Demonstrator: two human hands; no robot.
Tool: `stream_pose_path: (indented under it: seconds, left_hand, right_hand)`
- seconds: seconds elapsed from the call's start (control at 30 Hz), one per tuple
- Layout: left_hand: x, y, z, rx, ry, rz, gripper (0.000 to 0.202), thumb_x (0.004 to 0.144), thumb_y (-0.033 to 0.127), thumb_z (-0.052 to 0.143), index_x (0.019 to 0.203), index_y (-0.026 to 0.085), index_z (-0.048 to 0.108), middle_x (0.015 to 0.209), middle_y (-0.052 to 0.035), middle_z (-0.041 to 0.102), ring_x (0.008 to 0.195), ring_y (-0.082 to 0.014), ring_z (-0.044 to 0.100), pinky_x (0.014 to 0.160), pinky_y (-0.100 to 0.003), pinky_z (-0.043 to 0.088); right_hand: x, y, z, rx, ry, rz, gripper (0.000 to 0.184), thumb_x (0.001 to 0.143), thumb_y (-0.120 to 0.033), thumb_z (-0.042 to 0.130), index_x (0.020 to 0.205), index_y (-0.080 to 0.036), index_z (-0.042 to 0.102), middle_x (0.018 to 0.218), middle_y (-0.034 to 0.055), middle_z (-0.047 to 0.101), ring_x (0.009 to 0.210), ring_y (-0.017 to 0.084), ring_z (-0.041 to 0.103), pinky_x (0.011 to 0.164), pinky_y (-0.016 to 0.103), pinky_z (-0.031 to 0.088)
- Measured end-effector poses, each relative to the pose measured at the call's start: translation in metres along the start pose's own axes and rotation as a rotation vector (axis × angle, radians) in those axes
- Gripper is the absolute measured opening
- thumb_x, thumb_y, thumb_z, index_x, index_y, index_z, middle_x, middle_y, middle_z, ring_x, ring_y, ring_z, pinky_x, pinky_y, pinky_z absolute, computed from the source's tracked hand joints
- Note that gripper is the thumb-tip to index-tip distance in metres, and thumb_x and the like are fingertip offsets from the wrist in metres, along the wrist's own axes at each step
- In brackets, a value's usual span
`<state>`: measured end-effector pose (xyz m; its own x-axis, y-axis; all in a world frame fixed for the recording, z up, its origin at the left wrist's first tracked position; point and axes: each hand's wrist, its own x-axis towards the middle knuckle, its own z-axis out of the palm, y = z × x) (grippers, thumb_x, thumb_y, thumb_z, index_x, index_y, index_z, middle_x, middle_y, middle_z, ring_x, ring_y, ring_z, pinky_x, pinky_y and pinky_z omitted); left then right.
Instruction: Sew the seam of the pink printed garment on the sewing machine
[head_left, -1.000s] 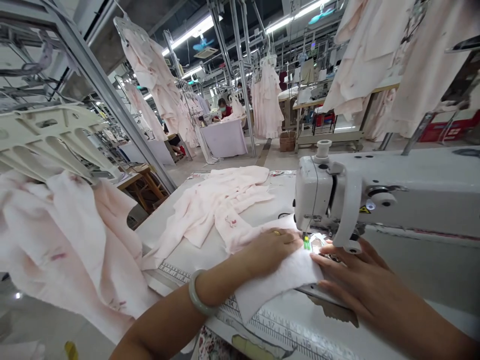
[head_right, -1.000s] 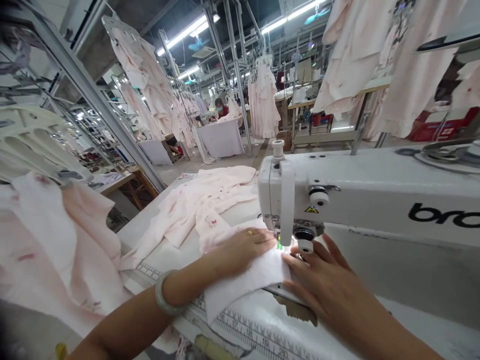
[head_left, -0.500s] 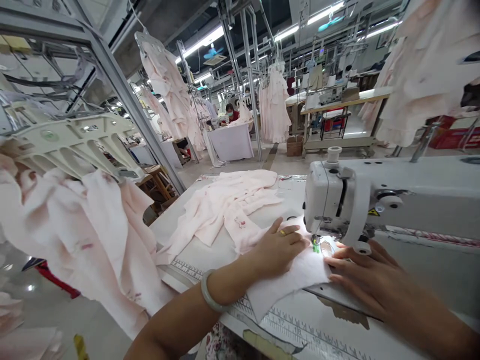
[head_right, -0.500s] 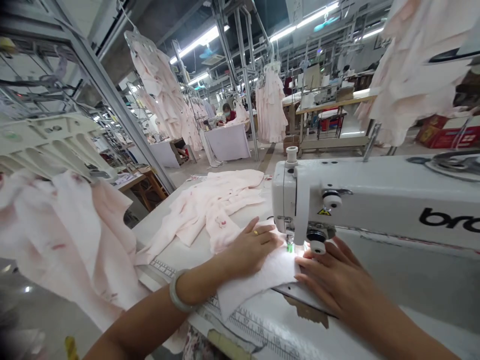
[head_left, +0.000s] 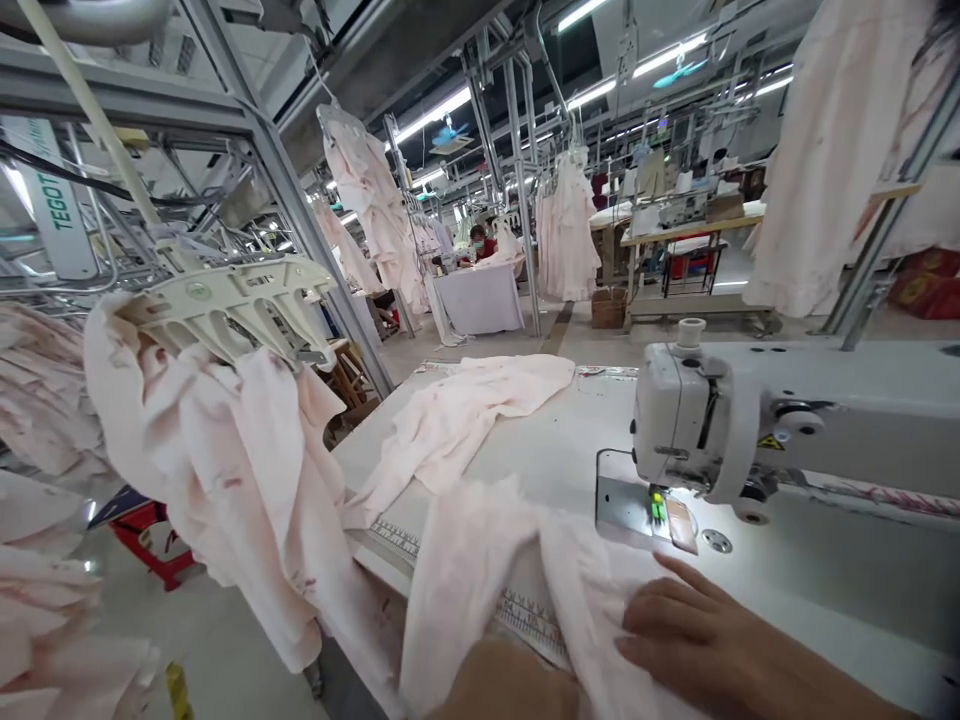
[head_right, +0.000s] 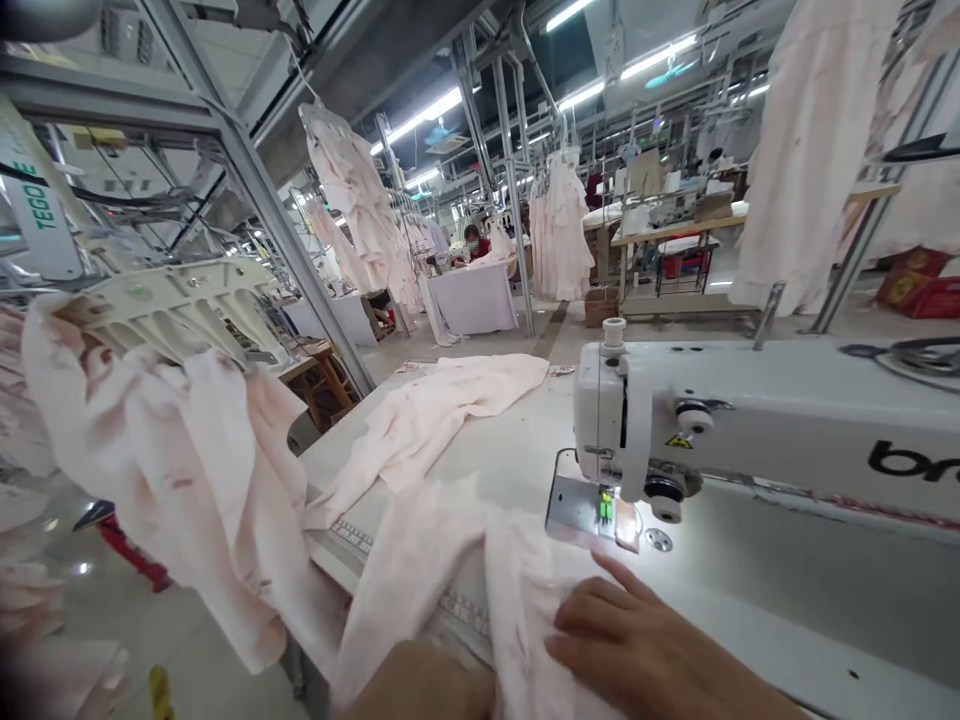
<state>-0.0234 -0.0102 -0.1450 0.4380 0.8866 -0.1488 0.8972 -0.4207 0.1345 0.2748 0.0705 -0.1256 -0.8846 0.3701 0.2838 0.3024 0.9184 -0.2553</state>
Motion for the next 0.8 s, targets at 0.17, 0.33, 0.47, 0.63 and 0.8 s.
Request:
stream_pose_path:
  seconds: [0.17,0.33,0.47,0.63,0.8]
  left_hand:
    - [0.015,0.015,-0.001,0.144,0.368,0.466,0.053,0.107,0.071,0.054,0.111,0.023,0.076,0.107,-0.01,0.083,0.1,-0.0269,0.08,0.088,-0.035,0.063]
    - [0.029,0.018,-0.028,0.218,0.324,0.314,0.077,0.108,0.074,0.047,0.156,0.013,0.056,0.159,-0.018,0.063,0.145,-0.0363,0.062,0.116,-0.048,0.055]
    - [0.029,0.021,-0.047,0.223,0.167,0.051,0.08,0.102,0.075,0.06,0.143,0.006,0.066,0.145,-0.0274,0.07,0.129,-0.043,0.07,0.105,-0.055,0.06]
    - [0.055,0.011,-0.074,0.097,0.165,0.311,0.067,0.105,0.069,0.061,0.14,0.012,0.067,0.147,-0.0181,0.07,0.145,-0.0369,0.061,0.12,-0.053,0.051]
    - [0.091,-0.002,-0.073,-0.103,0.034,0.477,0.077,0.113,0.062,0.047,0.172,0.015,0.032,0.179,-0.0151,0.037,0.17,-0.0311,0.027,0.137,-0.061,0.026]
  right_hand:
    - [0.01,0.019,-0.005,-0.229,0.095,-0.047,0.048,0.112,-0.048,0.063,0.159,-0.038,0.06,0.14,0.0056,0.076,0.131,0.03,0.071,0.127,0.058,0.044]
    - [-0.007,0.04,0.001,-0.337,0.362,0.014,0.039,0.112,-0.047,0.062,0.148,-0.035,0.07,0.126,0.0029,0.082,0.114,0.027,0.078,0.116,0.049,0.053]
    - [-0.008,0.033,-0.006,-0.325,0.278,-0.019,0.05,0.109,-0.049,0.066,0.156,-0.033,0.064,0.131,0.0049,0.08,0.112,0.028,0.08,0.107,0.048,0.059]
    - [0.002,0.03,-0.008,-0.368,0.274,-0.053,0.047,0.109,-0.048,0.065,0.153,-0.031,0.067,0.132,0.0053,0.08,0.112,0.028,0.08,0.105,0.05,0.06]
    - [-0.004,0.046,0.001,-0.45,0.278,-0.02,0.047,0.11,-0.052,0.062,0.152,-0.033,0.068,0.133,0.0052,0.079,0.114,0.031,0.078,0.1,0.053,0.061]
